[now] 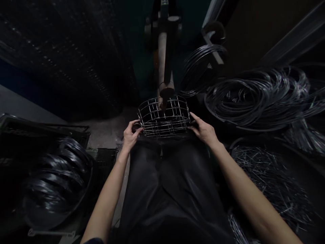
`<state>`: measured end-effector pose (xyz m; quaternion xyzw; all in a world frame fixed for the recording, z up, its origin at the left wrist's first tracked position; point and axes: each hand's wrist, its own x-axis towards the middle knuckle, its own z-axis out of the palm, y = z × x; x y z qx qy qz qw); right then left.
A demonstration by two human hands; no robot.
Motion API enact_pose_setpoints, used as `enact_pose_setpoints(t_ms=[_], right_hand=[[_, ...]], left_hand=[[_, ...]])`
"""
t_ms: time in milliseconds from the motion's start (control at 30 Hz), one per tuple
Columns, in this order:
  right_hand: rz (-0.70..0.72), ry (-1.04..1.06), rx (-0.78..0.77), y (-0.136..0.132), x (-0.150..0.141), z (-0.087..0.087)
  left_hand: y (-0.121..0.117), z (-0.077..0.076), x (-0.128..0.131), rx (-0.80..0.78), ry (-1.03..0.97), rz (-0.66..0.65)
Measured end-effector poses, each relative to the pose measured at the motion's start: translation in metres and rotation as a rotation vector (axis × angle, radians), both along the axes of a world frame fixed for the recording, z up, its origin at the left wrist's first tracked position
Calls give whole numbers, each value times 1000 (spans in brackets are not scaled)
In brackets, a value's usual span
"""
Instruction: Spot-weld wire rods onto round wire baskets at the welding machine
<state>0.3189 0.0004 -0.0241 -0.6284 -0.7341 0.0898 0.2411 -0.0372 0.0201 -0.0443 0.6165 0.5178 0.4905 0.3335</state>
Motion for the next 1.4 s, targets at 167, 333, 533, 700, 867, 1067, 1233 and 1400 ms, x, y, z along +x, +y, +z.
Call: enact_pose_setpoints(t_ms=[167, 333, 533, 700, 867, 1067, 1233, 1400], right_hand=[[35, 178, -104, 2, 6, -14], [-15, 132, 18, 4, 7, -25], [-22, 261, -28, 2, 4, -29], [-73, 326, 34, -16, -1, -32], [-57, 286, 170, -25, -8, -28], [-54, 294, 206, -19, -14, -18], [-107, 293, 231, -17, -19, -18], [-169, 309, 223, -12, -18, -20]], left_hand=[[-19, -14, -2, -50, 7, -38], [-14, -37, 2, -91, 16, -38], [-5, -35, 1, -118, 42, -83], [-22, -30, 11, -113, -31, 42], [-34, -25, 21, -22, 99, 172], [-45, -13, 24, 163, 271, 281], [-40, -8, 20, 170, 235, 262], [-29, -7, 10, 85, 192, 127]])
